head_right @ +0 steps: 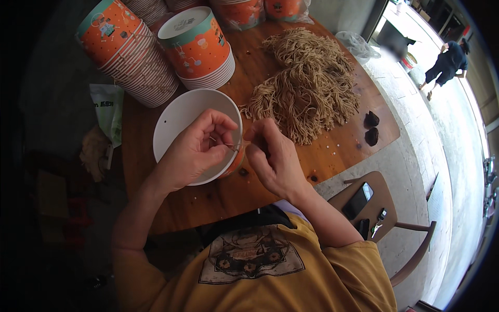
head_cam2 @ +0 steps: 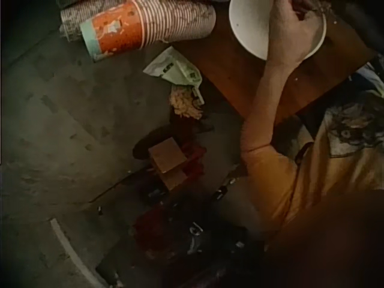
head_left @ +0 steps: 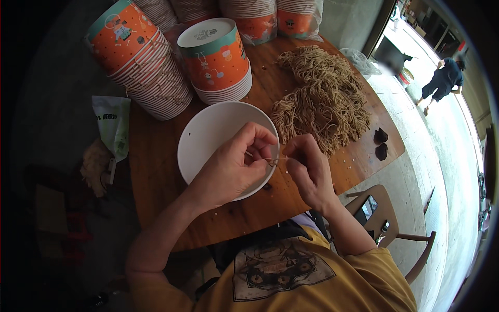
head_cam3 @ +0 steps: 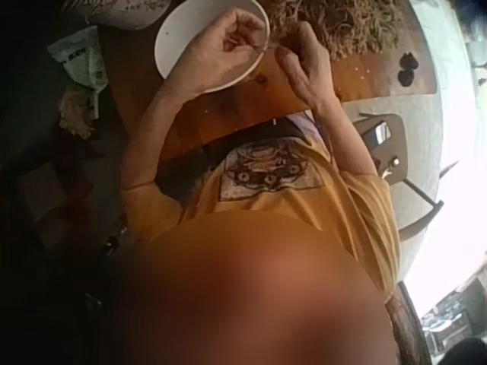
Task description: Threading and tying fiber strands through holes in paper bowls for assembly.
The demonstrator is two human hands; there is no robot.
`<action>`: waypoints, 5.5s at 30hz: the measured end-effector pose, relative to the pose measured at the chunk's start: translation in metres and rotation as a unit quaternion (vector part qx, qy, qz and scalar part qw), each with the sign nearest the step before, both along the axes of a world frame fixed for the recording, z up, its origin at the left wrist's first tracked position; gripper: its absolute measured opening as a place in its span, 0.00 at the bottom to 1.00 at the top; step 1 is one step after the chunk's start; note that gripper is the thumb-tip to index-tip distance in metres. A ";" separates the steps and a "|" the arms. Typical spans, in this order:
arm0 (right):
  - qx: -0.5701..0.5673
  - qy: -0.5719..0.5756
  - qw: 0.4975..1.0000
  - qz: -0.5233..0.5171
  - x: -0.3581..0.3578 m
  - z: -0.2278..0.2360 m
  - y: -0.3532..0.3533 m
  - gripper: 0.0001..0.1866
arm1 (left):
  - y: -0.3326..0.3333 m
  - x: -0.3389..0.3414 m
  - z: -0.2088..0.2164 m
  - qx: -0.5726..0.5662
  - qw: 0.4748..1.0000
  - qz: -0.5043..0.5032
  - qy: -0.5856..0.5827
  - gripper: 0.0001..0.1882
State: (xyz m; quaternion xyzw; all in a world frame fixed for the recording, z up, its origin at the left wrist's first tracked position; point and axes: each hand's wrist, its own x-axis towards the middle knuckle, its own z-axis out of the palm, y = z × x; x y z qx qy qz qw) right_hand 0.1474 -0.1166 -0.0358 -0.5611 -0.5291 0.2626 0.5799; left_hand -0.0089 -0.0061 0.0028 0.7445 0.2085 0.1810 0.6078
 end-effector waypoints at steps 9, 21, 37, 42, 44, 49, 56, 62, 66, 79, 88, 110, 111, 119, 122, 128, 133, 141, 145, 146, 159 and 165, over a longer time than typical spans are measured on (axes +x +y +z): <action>-0.021 -0.151 0.986 -0.063 -0.004 0.016 -0.006 0.10 | -0.005 0.006 0.012 0.075 0.997 -0.025 0.022 0.22; -0.043 0.025 0.999 -0.022 -0.010 0.008 -0.007 0.06 | -0.012 -0.012 0.023 0.230 0.967 0.079 0.079 0.18; -0.045 0.119 0.992 0.002 -0.014 0.007 -0.006 0.05 | -0.037 -0.001 0.010 0.266 0.957 0.111 0.017 0.08; -0.047 0.163 0.985 0.023 -0.014 0.009 -0.005 0.05 | -0.035 -0.001 0.010 0.247 0.963 0.106 0.022 0.08; -0.046 0.178 0.982 0.032 -0.014 0.009 -0.005 0.04 | -0.035 -0.001 0.009 0.260 0.960 0.107 0.000 0.09; -0.078 0.185 0.978 0.054 -0.014 0.005 -0.009 0.05 | -0.029 -0.001 0.006 0.244 0.964 0.104 -0.005 0.10; -0.070 0.179 0.980 0.057 -0.016 0.000 -0.010 0.06 | -0.024 0.002 0.000 0.036 0.995 0.091 -0.005 0.12; -0.023 0.142 0.989 0.030 -0.018 -0.005 -0.008 0.05 | -0.025 0.004 0.006 -0.032 0.990 0.134 -0.022 0.11; -0.005 0.122 0.992 0.024 -0.017 -0.003 -0.008 0.05 | -0.020 0.000 0.005 -0.014 0.997 0.075 0.026 0.06; -0.013 0.141 0.990 0.029 -0.011 -0.002 -0.006 0.05 | -0.025 0.000 0.010 0.007 0.994 0.086 0.061 0.06; 0.016 -0.014 1.000 -0.014 0.001 -0.004 -0.002 0.05 | -0.022 0.001 0.012 0.021 0.993 0.085 0.076 0.06; 0.168 -0.300 0.936 -0.072 0.007 -0.006 0.000 0.13 | -0.005 0.003 0.008 -0.210 0.975 0.029 0.069 0.10; 0.181 -0.322 0.926 -0.077 0.005 -0.005 -0.001 0.12 | -0.005 0.003 0.007 -0.210 0.975 0.027 0.068 0.10; 0.142 -0.228 0.958 -0.103 -0.006 -0.015 -0.010 0.16 | -0.009 0.004 0.012 -0.219 0.972 0.039 0.076 0.10; 0.175 -0.263 0.943 -0.107 -0.005 -0.011 -0.007 0.16 | -0.009 0.003 0.012 -0.218 0.972 0.037 0.075 0.10; 0.138 -0.261 0.951 -0.091 -0.006 -0.005 -0.003 0.13 | -0.009 0.004 0.017 -0.233 0.967 0.048 0.095 0.09; -0.017 0.127 0.992 0.024 -0.010 0.000 -0.005 0.06 | -0.002 0.002 0.013 -0.277 0.959 0.025 0.049 0.09; 0.167 -0.229 0.955 -0.089 -0.003 -0.009 0.000 0.15 | -0.003 0.002 0.010 -0.286 0.957 0.027 0.050 0.09; 0.213 -0.335 0.911 -0.112 0.003 -0.008 -0.001 0.16 | -0.006 0.003 0.013 -0.272 0.960 0.038 0.059 0.09; 0.213 -0.335 0.911 -0.111 0.004 -0.008 -0.002 0.16 | -0.007 0.004 0.012 -0.272 0.960 0.038 0.058 0.09; 0.076 -0.072 0.992 -0.074 0.000 -0.009 -0.004 0.06 | -0.020 0.007 0.010 -0.116 0.988 0.043 0.096 0.08; 0.065 -0.021 0.995 -0.067 -0.003 -0.012 -0.002 0.04 | -0.021 0.007 0.001 0.011 0.997 0.058 0.046 0.06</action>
